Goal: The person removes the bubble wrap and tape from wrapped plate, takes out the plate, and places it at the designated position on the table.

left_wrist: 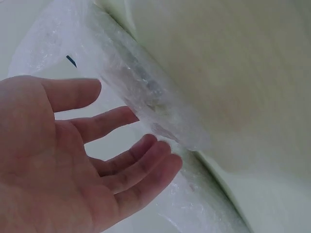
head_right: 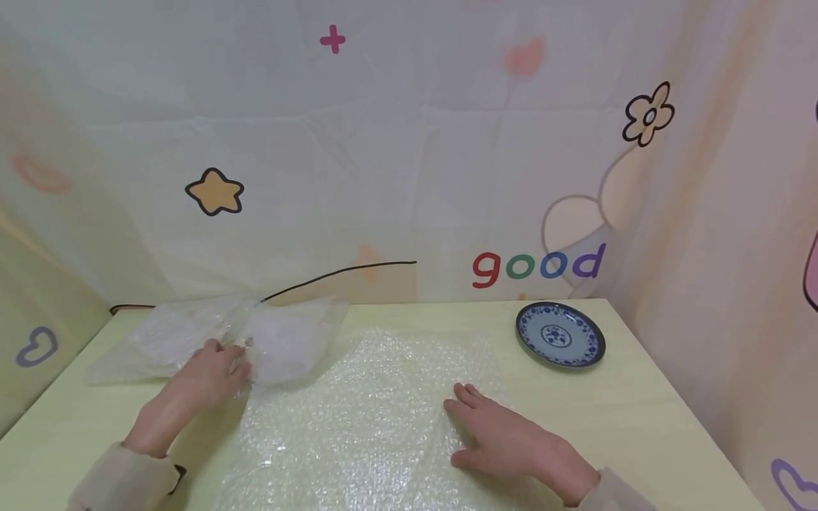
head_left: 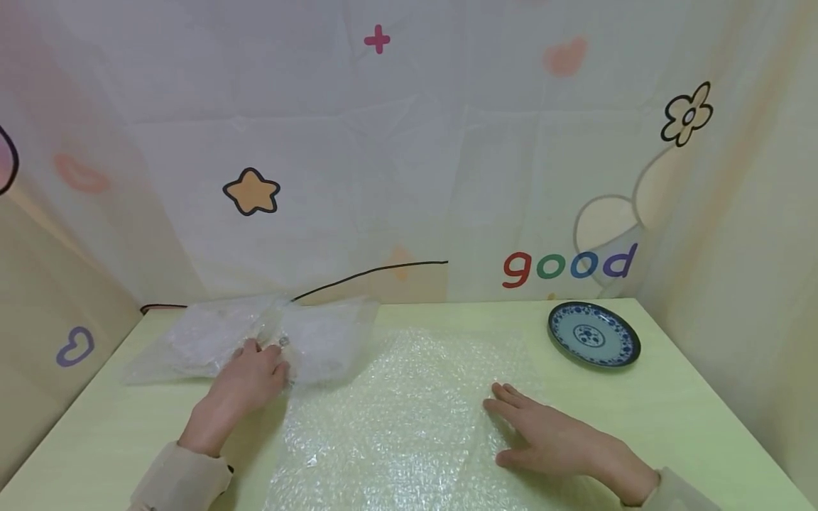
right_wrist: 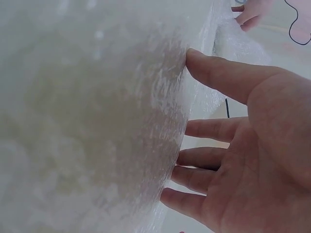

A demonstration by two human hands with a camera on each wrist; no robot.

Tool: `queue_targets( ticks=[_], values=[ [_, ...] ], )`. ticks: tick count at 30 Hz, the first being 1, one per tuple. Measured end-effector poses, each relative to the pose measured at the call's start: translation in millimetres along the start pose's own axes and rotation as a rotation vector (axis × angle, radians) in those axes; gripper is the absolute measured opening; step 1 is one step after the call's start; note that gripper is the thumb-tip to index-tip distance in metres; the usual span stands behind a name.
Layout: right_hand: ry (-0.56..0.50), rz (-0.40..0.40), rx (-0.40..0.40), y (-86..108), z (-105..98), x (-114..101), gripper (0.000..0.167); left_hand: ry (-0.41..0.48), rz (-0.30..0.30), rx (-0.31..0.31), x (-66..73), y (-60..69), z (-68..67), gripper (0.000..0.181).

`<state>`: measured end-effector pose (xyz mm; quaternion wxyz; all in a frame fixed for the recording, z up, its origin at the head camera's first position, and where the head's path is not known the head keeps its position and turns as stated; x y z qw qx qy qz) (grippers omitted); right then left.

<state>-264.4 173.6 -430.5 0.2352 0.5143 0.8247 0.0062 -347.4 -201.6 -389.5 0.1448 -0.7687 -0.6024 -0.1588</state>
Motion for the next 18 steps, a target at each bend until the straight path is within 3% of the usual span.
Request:
queue_targets(
  ticks=[7,13,18],
  values=[
    [-0.002,0.0,0.006,1.0,0.0,-0.2,0.077,0.026,-0.013,0.019,-0.7,-3.0,-3.5,0.03],
    [-0.003,0.012,0.003,0.7,1.1,1.0,0.078,-0.002,0.043,0.032,2.1,-6.7,-5.5,0.021],
    [0.008,-0.009,0.009,0.7,-0.3,-1.5,0.078,0.016,0.054,0.03,0.3,-7.2,-3.7,0.026]
  ],
)
Point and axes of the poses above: each hand's wrist, its own y-axis away from the middle knuckle, its own z-axis out of the palm, x = y × z, the point moved 10 cm from there along -y, towards the middle knuckle, and after that the axes turned 8 degrees about y, right-handed, at the moved point
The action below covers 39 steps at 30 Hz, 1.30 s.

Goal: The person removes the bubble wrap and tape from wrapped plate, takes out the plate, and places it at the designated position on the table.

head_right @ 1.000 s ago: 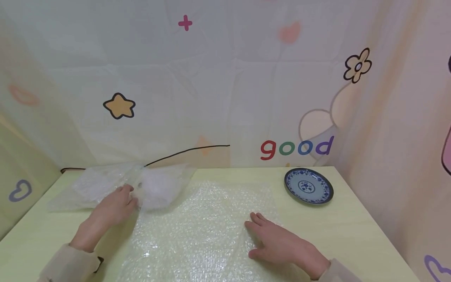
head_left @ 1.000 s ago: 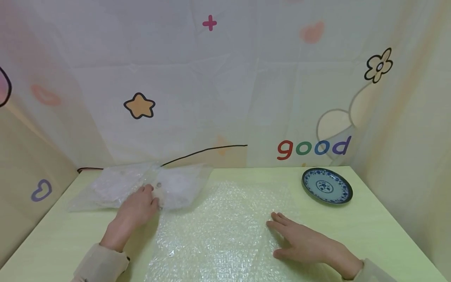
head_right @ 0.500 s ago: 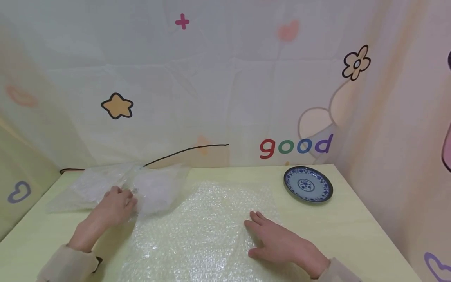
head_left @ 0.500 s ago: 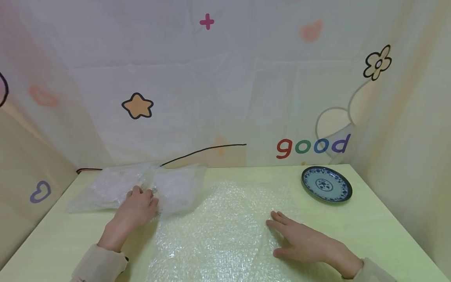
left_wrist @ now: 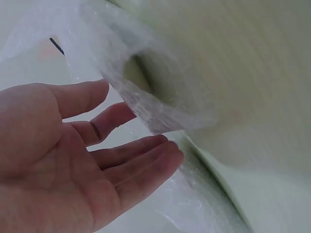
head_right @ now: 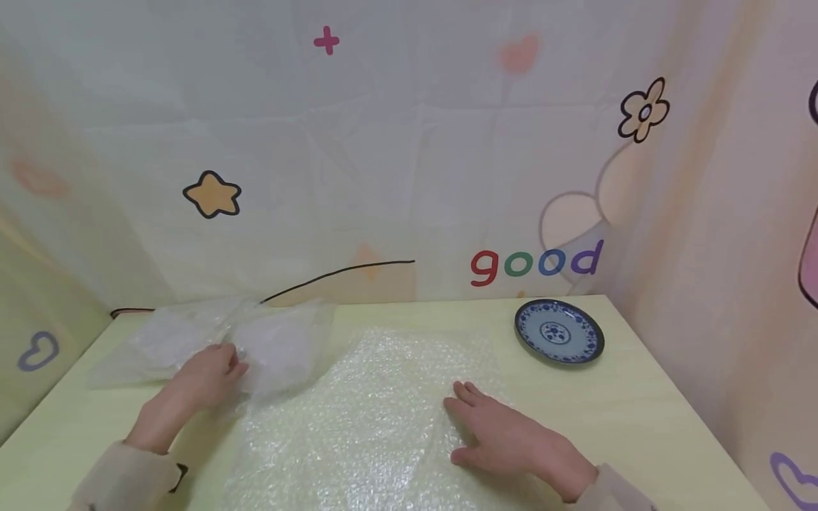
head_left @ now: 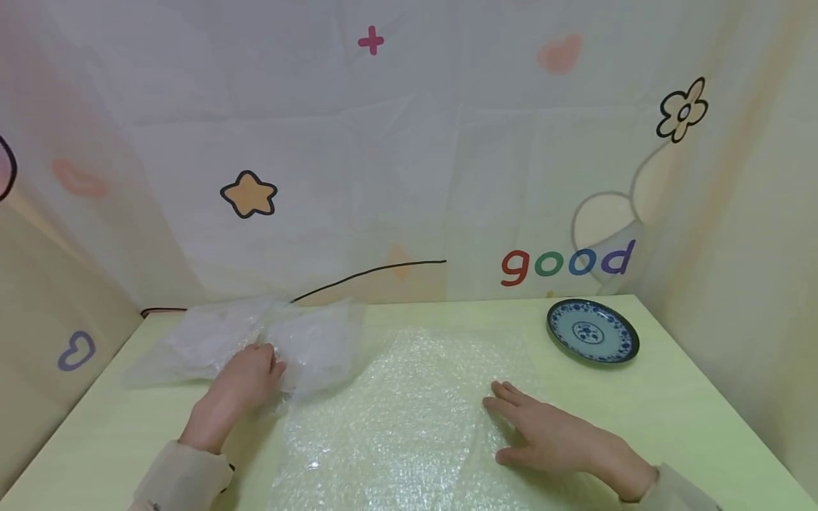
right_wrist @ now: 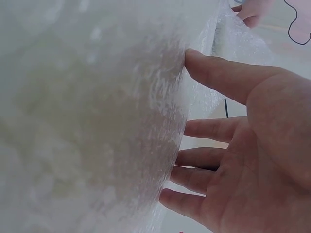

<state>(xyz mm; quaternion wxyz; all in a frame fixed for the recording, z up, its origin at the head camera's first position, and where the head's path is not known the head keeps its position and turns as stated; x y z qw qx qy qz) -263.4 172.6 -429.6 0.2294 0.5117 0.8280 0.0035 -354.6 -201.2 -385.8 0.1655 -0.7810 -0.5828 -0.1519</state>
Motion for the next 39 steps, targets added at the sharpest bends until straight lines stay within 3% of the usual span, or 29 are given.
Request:
queue_targets(
  ticks=[9,28,39],
  values=[
    [0.009,0.001,-0.003,0.6,-1.3,-1.9,0.077,0.054,-0.022,0.021,-7.8,0.7,-0.4,0.027],
    [0.025,-0.03,-0.003,0.1,-2.9,-3.1,0.077,0.083,-0.086,-0.017,-12.7,-0.2,2.0,0.02],
    [0.026,-0.035,-0.005,1.0,-2.9,-4.6,0.077,0.085,-0.084,-0.011,-14.9,-0.4,4.1,0.022]
  ],
)
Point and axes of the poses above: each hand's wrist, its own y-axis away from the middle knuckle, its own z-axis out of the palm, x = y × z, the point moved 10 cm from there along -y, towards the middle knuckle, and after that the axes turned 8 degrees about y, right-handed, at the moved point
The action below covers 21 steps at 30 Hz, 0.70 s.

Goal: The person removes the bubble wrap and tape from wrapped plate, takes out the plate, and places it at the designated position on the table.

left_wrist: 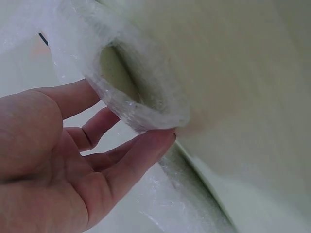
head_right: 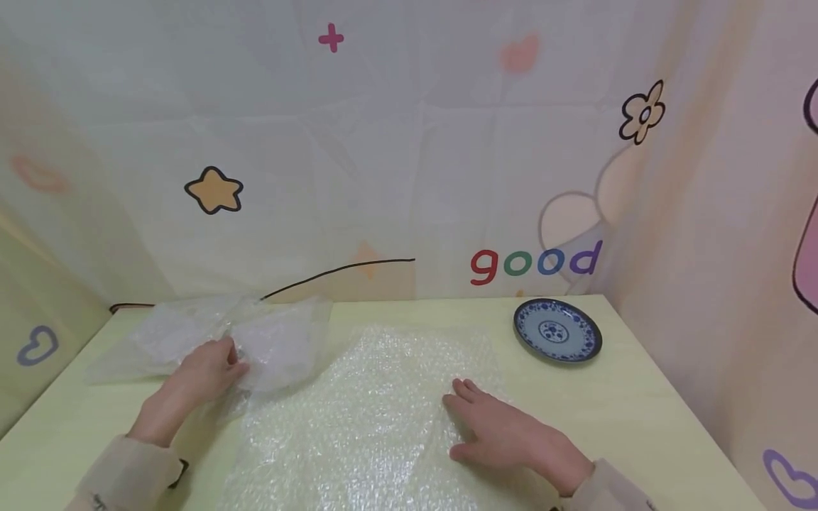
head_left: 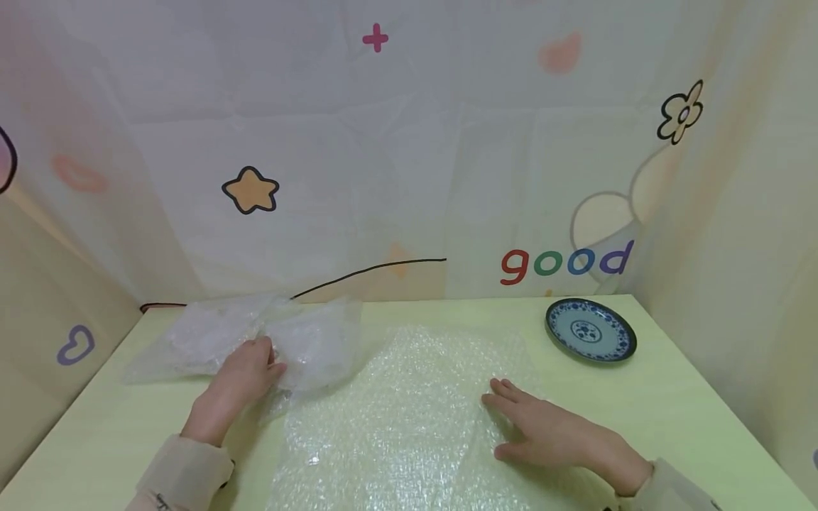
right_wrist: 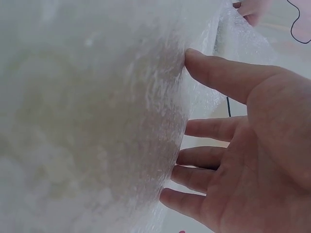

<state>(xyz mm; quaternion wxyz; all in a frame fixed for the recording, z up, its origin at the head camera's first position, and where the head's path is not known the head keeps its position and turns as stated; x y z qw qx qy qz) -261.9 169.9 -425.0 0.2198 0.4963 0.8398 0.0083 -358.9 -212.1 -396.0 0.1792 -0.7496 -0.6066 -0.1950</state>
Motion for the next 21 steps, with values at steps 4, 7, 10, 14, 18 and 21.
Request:
queue_targets(
  ticks=[4,7,10,14,18,21],
  values=[
    [0.003,0.013,-0.005,-1.8,2.1,-0.2,0.077,0.006,0.005,0.004,-1.3,1.6,1.7,0.021],
    [-0.005,0.039,-0.011,-2.0,2.3,1.3,0.077,-0.002,0.001,0.007,-1.0,-0.7,1.5,0.021],
    [-0.016,0.055,-0.013,-1.9,1.8,3.1,0.077,-0.014,-0.003,0.013,-0.8,-2.5,0.5,0.02],
    [-0.027,0.054,-0.013,-2.2,3.8,4.5,0.078,0.009,-0.023,0.0,-3.1,-2.0,2.2,0.022],
    [-0.038,0.057,-0.024,-2.1,6.2,5.6,0.079,0.043,-0.058,-0.025,-6.0,-1.1,3.7,0.024],
    [-0.025,0.057,-0.018,-2.7,3.4,5.5,0.079,0.044,-0.059,-0.019,-4.6,-2.9,0.3,0.025]
  ],
)
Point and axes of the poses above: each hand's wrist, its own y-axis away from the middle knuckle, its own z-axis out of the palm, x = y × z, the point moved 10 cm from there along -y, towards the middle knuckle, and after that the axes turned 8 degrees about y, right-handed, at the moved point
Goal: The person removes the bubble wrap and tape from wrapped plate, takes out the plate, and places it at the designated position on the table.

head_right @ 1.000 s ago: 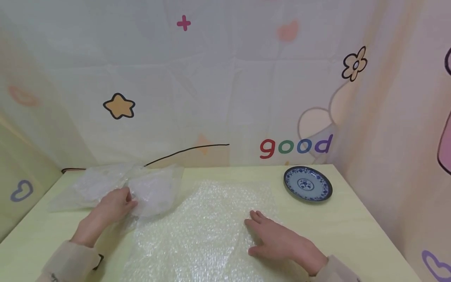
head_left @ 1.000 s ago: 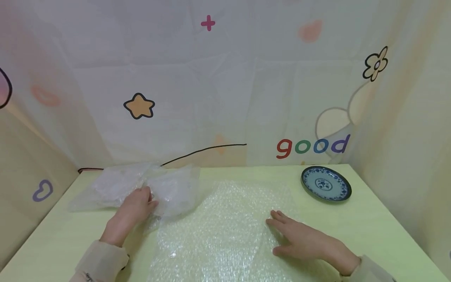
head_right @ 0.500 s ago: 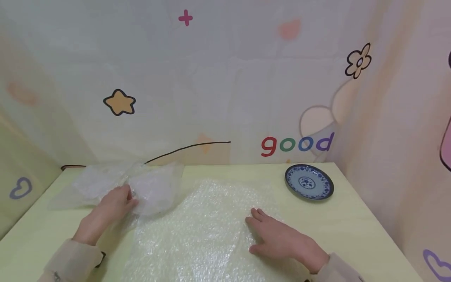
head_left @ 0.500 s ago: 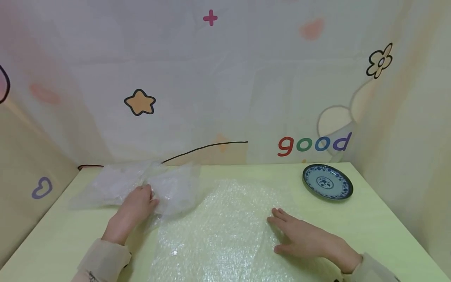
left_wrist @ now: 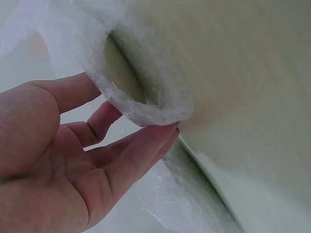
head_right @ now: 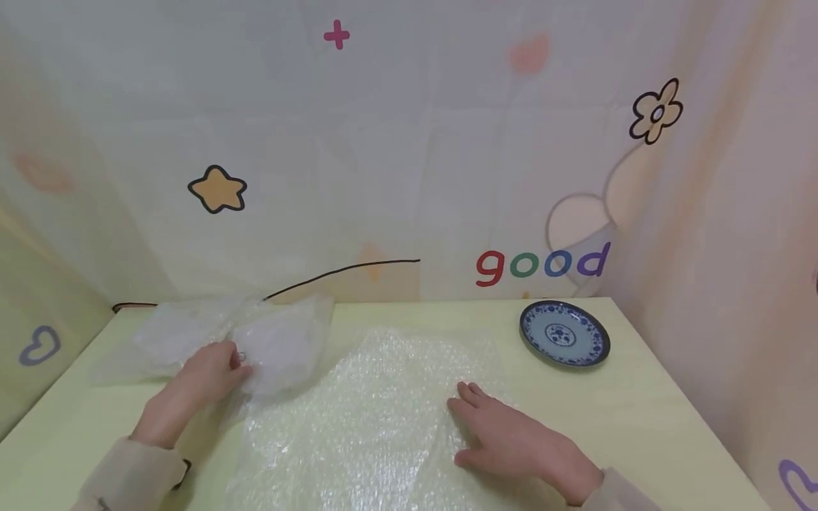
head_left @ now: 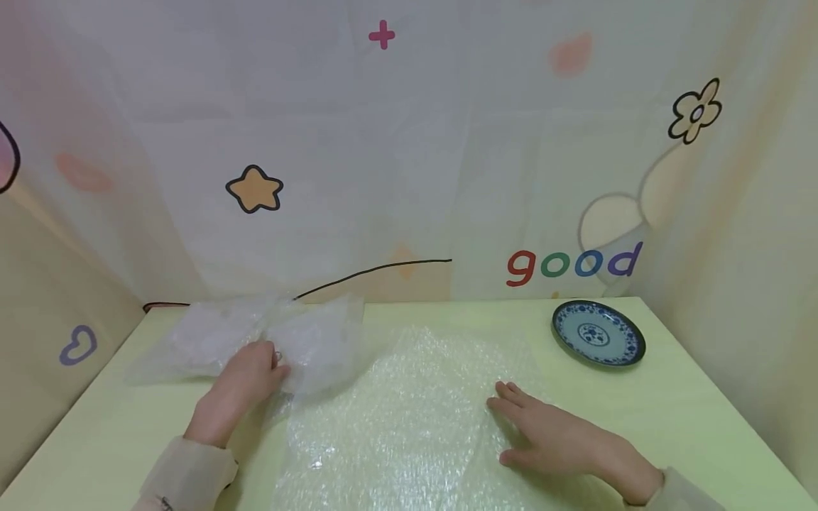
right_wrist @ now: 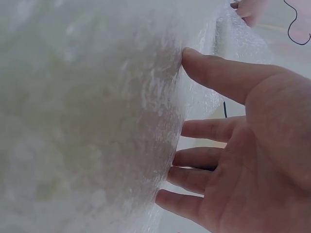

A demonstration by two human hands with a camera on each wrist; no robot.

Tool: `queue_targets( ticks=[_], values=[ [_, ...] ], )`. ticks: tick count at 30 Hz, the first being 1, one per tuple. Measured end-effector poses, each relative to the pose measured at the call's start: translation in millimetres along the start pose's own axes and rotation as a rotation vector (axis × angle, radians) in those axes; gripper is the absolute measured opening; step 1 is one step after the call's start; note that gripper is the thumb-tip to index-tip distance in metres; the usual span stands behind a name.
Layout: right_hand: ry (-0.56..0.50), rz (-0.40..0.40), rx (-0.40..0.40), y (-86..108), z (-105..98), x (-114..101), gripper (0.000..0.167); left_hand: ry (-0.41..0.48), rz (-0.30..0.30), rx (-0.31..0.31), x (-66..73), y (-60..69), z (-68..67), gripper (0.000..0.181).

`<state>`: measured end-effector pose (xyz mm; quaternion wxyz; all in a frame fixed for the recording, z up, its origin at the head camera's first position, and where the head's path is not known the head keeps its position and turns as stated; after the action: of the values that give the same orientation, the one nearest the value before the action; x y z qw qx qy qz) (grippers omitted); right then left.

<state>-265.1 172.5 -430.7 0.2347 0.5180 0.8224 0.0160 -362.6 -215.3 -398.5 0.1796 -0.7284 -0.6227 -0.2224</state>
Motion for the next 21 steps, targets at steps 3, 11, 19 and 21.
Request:
queue_targets(
  ticks=[3,11,19,21],
  values=[
    [0.011,-0.003,0.006,0.8,-2.5,-0.5,0.079,-0.001,0.006,0.007,1.2,-0.6,-1.5,0.027],
    [0.016,0.001,0.001,-1.5,-1.4,-1.5,0.079,0.008,-0.012,0.008,-3.0,-0.3,-5.9,0.036],
    [0.013,0.036,-0.015,-2.0,-0.9,-1.4,0.078,0.006,-0.032,0.045,-6.9,-5.1,-9.6,0.02],
    [0.011,0.039,-0.015,-2.3,-0.2,-1.1,0.078,0.013,-0.039,0.059,-9.6,-4.4,-11.1,0.016]
  ],
)
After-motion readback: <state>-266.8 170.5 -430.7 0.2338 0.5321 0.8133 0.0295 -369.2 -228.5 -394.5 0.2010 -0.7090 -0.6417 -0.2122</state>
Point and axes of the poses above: each hand's wrist, its own y-axis away from the middle knuckle, its own z-axis out of the palm, x = y × z, the point moved 10 cm from there along -y, towards the middle knuckle, and after that the axes turned 8 degrees about y, right-handed, at the moved point
